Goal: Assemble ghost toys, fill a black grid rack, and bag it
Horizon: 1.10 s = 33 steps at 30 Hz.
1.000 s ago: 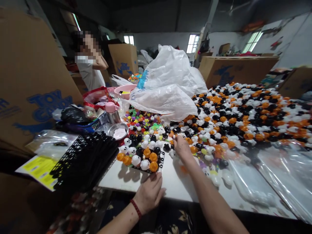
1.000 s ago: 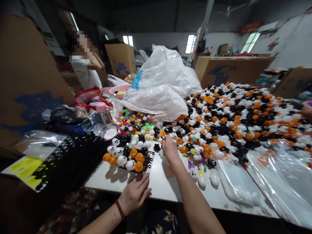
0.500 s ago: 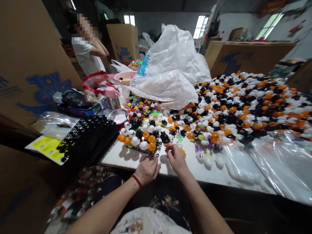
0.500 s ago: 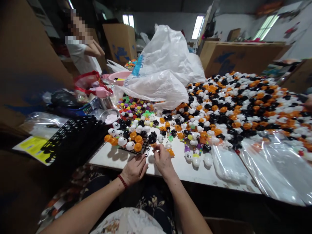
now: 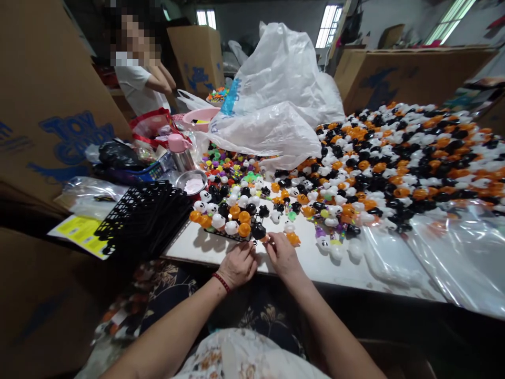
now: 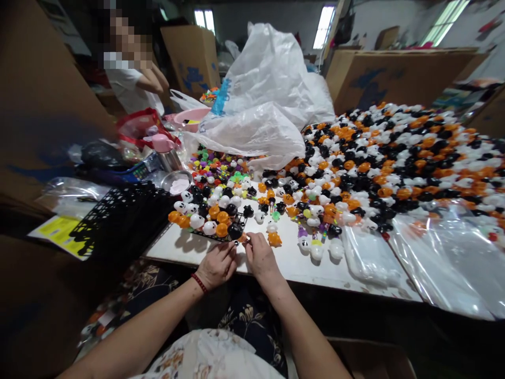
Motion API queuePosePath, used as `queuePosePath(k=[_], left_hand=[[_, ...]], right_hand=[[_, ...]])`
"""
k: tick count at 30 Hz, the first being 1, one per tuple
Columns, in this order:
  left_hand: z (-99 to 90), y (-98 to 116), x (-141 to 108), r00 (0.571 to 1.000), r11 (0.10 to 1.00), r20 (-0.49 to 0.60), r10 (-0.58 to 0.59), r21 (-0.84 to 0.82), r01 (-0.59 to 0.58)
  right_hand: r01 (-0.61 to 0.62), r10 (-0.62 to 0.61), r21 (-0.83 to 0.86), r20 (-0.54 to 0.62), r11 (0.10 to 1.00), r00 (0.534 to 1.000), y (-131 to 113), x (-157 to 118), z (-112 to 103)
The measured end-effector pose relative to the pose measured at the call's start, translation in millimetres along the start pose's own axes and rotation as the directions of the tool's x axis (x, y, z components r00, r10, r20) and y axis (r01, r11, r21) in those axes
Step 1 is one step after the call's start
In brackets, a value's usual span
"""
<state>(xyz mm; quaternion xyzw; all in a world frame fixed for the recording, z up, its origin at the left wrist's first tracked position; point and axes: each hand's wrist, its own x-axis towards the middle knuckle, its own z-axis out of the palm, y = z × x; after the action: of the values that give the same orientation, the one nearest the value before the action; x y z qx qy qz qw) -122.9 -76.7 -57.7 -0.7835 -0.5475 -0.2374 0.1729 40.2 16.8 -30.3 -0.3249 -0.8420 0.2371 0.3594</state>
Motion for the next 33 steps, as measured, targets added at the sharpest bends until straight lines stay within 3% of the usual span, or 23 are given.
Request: queuePosePath(k=[9, 13, 17, 20, 25, 33], left_hand=[[-1.4, 1.4, 2.1, 1.000, 1.000, -0.022, -0.010, 0.007, 0.010], [-0.2, 1.3, 3.6, 0.997, 0.998, -0.057, -0.055, 0.038, 0.057], [1.2, 0.6, 4.1, 0.993, 0.996, -0.083, -0.084, 0.017, 0.085], [2.0, -0.3, 3.2, 0.992, 0.996, -0.095, -0.085, -0.001, 0.086], [1.5, -0.7, 1.7, 0.993, 0.998, -0.105, -0.059, 0.002, 0.059], [0.3, 1.0, 2.9, 0.994, 0.998, -0.090, -0.059, -0.026, 0.057]], right_hand=[[-0.055, 0.055, 0.013, 0.001, 0.998, 0.998, -0.8, -2.3, 0.8], [-0.262, 0.265, 0.189, 0.007, 0.947, 0.964, 1.3, -0.5, 5.1], [-0.390, 0.362, 0.403, 0.147, 0.828, 0.921, -2.4, 5.6, 14.1], [-0.369, 0.326, 0.394, 0.175, 0.842, 0.929, -7.4, 10.9, 19.4], [-0.285, 0.255, 0.218, 0.158, 0.933, 0.954, -9.7, 17.7, 20.9], [-0.229, 0.198, 0.168, 0.182, 0.959, 0.963, -9.1, 24.1, 22.4]])
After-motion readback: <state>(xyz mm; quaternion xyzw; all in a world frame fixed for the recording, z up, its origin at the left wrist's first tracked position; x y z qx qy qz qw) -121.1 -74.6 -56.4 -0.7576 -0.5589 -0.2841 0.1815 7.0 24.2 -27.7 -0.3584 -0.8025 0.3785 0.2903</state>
